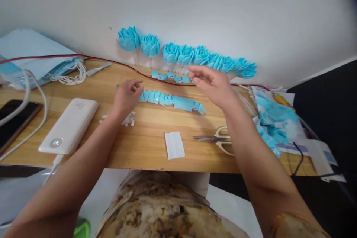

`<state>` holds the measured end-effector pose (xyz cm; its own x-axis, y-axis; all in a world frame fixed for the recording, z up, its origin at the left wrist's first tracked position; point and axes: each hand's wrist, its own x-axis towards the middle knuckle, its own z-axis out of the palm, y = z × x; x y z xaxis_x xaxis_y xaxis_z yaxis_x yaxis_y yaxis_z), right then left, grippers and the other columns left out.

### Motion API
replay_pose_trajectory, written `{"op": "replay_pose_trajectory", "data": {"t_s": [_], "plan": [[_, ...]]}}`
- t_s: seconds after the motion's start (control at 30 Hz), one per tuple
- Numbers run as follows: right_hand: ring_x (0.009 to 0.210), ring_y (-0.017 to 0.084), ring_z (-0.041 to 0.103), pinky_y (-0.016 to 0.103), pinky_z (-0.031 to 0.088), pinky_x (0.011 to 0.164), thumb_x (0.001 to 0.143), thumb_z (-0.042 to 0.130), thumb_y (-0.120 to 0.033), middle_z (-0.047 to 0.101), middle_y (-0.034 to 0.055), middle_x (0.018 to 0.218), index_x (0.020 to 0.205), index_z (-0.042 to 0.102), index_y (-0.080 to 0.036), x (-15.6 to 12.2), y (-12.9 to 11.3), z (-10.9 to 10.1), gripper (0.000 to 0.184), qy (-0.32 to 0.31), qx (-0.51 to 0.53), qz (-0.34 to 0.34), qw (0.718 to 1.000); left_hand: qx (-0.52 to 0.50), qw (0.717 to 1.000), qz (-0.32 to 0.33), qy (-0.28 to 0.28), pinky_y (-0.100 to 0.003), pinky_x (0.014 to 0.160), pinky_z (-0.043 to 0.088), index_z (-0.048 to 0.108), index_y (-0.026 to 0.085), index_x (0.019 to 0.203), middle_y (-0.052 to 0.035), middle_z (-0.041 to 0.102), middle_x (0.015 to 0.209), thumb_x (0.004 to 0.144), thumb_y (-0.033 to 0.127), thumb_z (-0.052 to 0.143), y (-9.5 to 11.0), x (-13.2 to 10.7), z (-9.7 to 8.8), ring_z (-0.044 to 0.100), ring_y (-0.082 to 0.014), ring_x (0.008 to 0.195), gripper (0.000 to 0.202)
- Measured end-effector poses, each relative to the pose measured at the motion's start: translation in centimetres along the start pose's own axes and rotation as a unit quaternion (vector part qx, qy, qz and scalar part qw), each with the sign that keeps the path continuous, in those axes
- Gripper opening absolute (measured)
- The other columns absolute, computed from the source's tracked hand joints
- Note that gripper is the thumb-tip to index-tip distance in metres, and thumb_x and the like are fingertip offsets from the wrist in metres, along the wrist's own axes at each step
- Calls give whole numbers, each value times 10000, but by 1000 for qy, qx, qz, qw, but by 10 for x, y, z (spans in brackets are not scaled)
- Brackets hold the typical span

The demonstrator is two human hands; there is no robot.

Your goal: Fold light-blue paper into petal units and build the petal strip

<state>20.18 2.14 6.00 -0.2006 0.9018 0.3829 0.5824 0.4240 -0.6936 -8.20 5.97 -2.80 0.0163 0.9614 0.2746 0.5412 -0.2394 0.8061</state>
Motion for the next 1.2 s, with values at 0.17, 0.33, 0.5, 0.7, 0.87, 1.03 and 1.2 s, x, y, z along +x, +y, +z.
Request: {"op": "replay_pose_trajectory", "data": {"t_s": [0.17,0.33,0.5,0.7,0.87,1.03,1.2], "plan": [[989,216,686,412,548,901,885,581,-271,747,52,1069,1175,693,-226,-41,14,-18,314,23,-45,57,997,33,998,50,35,-293,739,459,739,203,1097,-75,709,1017,834,267,576,1,-2,-3,607,-185,811,316],[886,196,696,334,535,793,897,580,-239,758,38,970,1079,715,-216,-84,-6,-12,228,-29,-102,74,992,39,995,77,51,-324,758,455,734,194,1099,-83,719,1004,855,218,554,10,-5,-3,594,-194,795,304],[984,230,679,354,502,815,957,562,-257,745,72,1065,1065,694,-208,-106,-29,28,178,-217,-212,34,952,8,995,81,52,-317,752,454,746,192,1049,-77,718,956,876,245,538,15,-9,-3,595,-189,765,275],[1022,251,633,345,472,799,925,651,-315,716,83,1049,1011,684,-196,-105,-38,60,151,-269,-261,8,927,-60,997,44,8,-272,698,442,752,187,1033,-34,705,832,860,291,565,26,-18,-2,586,-153,708,275],[936,217,636,313,438,775,970,576,-253,708,65,931,905,670,-184,-107,-42,64,134,-250,-259,-3,933,-153,964,34,-214,-282,739,478,723,177,1116,-62,739,871,861,446,602,46,-35,2,645,-186,803,391],[842,213,649,310,403,725,971,570,-279,736,76,908,938,668,-190,-105,-44,65,136,-196,-290,9,937,-145,874,83,-457,-288,778,506,547,289,1417,-59,745,1129,754,434,753,60,-49,2,686,-206,876,709],[875,225,667,332,442,754,983,539,-277,750,69,956,960,668,-199,-103,-44,67,152,-137,-281,-2,950,-84,883,109,-448,-281,778,493,542,315,1433,-51,710,1251,791,302,699,57,-53,9,671,-202,880,662]]}}
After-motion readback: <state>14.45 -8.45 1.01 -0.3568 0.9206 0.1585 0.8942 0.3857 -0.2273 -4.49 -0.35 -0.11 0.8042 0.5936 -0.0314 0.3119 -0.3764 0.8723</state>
